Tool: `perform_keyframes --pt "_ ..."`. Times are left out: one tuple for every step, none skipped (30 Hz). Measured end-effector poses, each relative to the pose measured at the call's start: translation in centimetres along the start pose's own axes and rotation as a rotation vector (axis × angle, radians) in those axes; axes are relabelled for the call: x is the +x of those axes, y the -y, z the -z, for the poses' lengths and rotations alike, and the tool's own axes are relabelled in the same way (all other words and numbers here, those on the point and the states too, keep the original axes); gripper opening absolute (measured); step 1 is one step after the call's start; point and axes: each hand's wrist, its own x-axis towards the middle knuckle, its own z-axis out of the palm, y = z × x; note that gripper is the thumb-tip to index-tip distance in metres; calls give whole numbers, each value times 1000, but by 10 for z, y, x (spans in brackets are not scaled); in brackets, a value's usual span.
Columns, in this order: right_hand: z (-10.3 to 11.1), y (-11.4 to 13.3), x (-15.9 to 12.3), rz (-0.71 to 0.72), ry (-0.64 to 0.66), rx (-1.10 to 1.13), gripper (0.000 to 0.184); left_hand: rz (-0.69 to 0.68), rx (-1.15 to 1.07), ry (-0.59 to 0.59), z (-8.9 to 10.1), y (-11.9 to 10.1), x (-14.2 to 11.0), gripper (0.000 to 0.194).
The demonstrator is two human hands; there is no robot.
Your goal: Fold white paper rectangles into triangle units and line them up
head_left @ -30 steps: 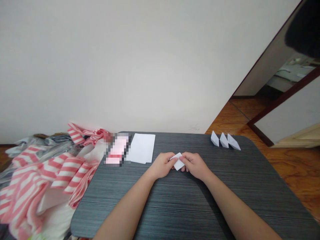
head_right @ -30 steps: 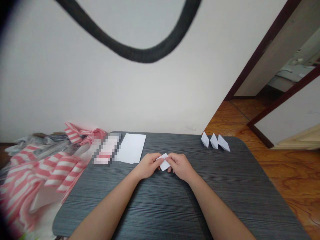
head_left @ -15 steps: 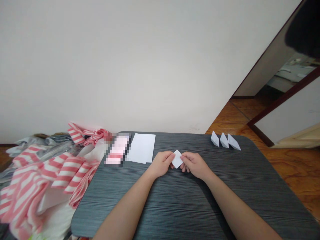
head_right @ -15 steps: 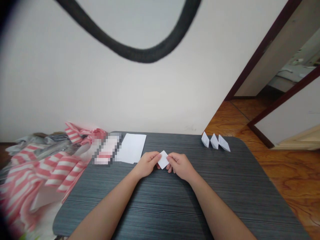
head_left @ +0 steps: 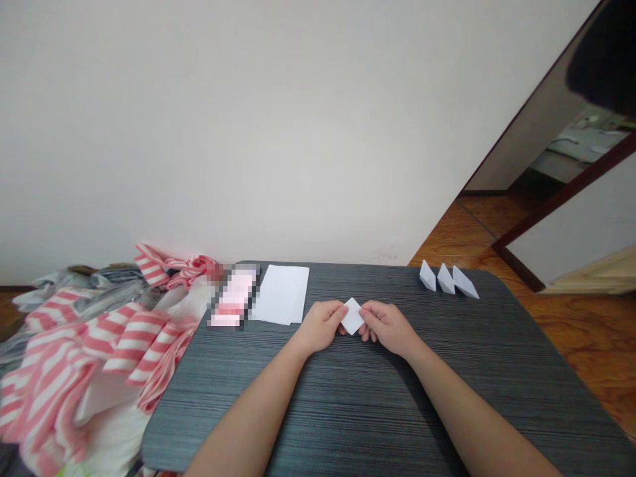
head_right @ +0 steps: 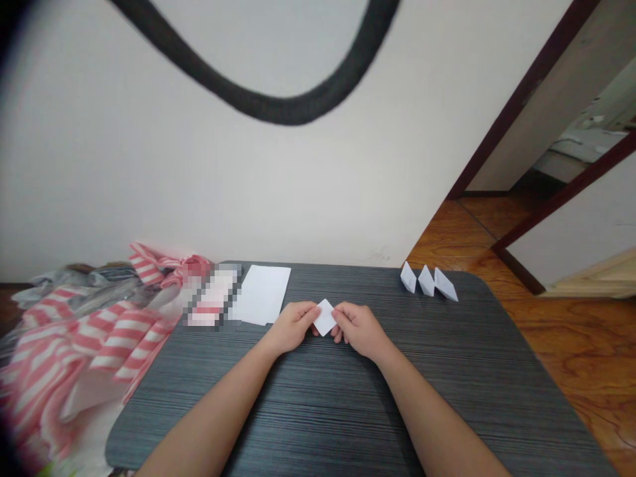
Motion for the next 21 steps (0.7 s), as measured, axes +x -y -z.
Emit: perform_keyframes --pt "0 0 0 7 -6 -5 26 1 -10 3 0 0 0 39" --pt "1 0 0 14 -14 -10 25 3 -22 7 0 0 0 40" --pt "1 0 0 19 -23 -16 24 7 -34 11 0 1 0 40" --pt "2 0 0 22 -28 -21 23 10 -45 14 0 1 1 41" --pt "2 0 0 21 -29 -25 24 13 -54 16 0 2 1 41" --pt "3 0 0 20 -28 -28 24 16 -60 20 -1 3 1 41" --pt "3 -1 0 19 -25 -29 25 19 -63 25 -1 4 1 41" --pt "3 -1 0 19 -22 -29 25 22 -63 27 -1 5 1 41" --pt "3 -1 0 19 -17 -29 25 24 -62 26 -2 6 1 40" --pt "3 -1 0 20 -12 -31 25 26 -58 21 -2 7 1 39" --pt "3 -1 0 22 -4 -33 25 27 -51 14 -2 7 1 37" --pt "2 -1 0 25 7 -35 25 26 -40 4 -3 7 1 36" --pt "2 -1 -1 28 17 -36 25 25 -27 -7 -3 7 1 34" --pt "1 -2 -1 34 23 -36 23 23 -13 -16 -3 7 1 33" --pt "1 -2 -1 44 22 -34 20 23 -2 -21 -3 8 1 33" --pt "1 -2 -1 60 16 -30 17 27 1 -24 -3 8 1 33" --pt "1 -3 -2 80 10 -22 18 35 -6 -27 -3 8 1 33" --pt "1 -4 -2 104 8 -11 20 47 -23 -28 -2 9 1 33" --pt "2 -6 -2 127 15 2 22 59 -43 -28 -2 9 1 33" --pt "3 -7 -2 146 31 12 23 70 -61 -26 -2 10 1 34" --pt "3 -9 -2 162 51 18 22 76 -76 -24 -2 10 1 34"
